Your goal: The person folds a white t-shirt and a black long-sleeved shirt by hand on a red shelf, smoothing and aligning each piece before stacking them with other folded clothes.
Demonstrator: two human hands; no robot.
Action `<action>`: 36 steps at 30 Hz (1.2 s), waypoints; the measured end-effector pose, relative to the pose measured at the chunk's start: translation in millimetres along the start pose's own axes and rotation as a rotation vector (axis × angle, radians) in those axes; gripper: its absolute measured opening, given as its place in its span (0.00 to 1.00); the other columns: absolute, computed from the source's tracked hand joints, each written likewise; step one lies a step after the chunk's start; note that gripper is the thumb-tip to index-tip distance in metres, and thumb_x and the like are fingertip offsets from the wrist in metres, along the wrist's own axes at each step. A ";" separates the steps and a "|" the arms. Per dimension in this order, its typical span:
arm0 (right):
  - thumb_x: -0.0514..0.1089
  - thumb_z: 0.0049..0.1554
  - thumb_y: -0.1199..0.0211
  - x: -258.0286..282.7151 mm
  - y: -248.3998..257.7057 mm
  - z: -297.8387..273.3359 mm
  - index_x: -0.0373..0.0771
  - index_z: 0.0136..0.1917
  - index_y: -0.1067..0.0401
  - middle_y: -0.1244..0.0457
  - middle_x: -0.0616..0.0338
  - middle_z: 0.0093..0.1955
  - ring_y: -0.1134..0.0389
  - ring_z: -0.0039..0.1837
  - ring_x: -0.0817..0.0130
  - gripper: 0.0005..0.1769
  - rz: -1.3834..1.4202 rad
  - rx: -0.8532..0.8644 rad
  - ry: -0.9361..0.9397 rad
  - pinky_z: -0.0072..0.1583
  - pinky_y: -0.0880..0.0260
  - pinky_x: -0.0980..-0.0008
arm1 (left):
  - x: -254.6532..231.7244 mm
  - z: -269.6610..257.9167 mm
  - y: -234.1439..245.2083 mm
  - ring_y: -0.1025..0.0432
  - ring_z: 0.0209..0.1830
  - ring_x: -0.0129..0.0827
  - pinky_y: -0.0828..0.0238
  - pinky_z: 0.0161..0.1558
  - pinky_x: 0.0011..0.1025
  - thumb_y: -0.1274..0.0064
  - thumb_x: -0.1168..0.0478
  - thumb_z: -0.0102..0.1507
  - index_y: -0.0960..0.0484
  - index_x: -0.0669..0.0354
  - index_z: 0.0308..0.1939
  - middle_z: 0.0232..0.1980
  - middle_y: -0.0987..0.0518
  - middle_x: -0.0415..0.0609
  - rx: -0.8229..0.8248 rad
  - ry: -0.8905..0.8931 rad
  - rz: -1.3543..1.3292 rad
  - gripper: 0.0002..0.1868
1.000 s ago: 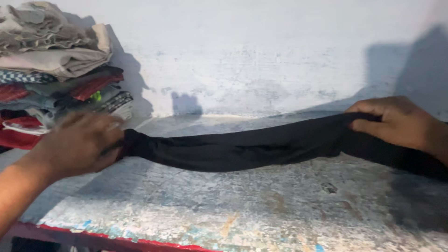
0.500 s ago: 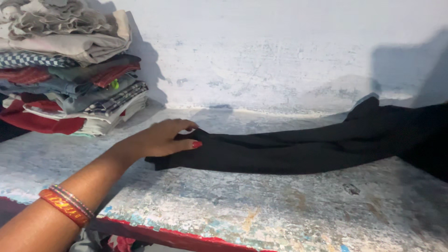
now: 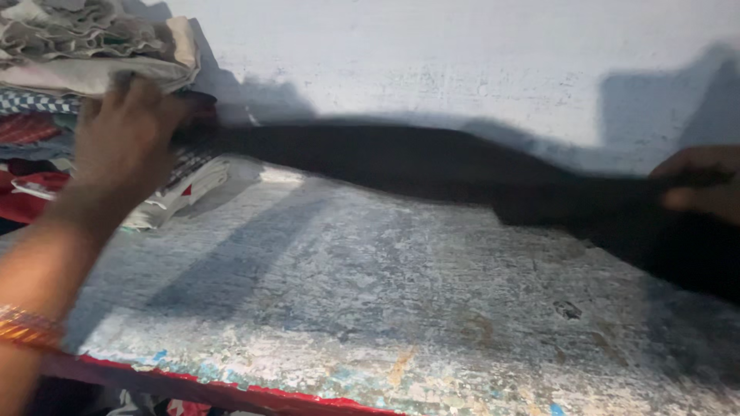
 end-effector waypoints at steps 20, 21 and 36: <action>0.64 0.59 0.45 131.2 -37.5 19.6 0.51 0.67 0.28 0.31 0.61 0.66 0.31 0.67 0.62 0.28 -0.168 0.356 0.186 0.70 0.31 0.58 | -193.0 17.3 96.3 0.26 0.54 0.50 0.30 0.53 0.45 0.40 0.55 0.60 0.21 0.56 0.56 0.54 0.21 0.51 0.634 -0.304 -1.212 0.22; 0.63 0.59 0.45 132.8 -48.5 30.1 0.52 0.69 0.30 0.34 0.60 0.68 0.32 0.68 0.59 0.28 -0.167 0.292 0.192 0.69 0.32 0.55 | -196.2 17.0 98.4 0.26 0.54 0.50 0.30 0.52 0.45 0.41 0.55 0.60 0.20 0.56 0.55 0.53 0.21 0.51 0.627 -0.296 -1.198 0.20; 0.54 0.58 0.35 139.9 -10.9 21.9 0.56 0.63 0.26 0.34 0.60 0.63 0.32 0.65 0.56 0.19 -0.867 -0.011 -0.285 0.70 0.42 0.40 | -146.0 -0.9 56.0 0.26 0.52 0.50 0.29 0.52 0.46 0.40 0.52 0.60 0.19 0.53 0.56 0.52 0.22 0.54 0.568 -0.107 -1.011 0.21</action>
Point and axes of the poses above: each hand's wrist, its own z-axis towards the middle knuckle, its own y-axis out of the back of the hand, x = y × z, the point moved 1 cm from there along z, towards the middle knuckle
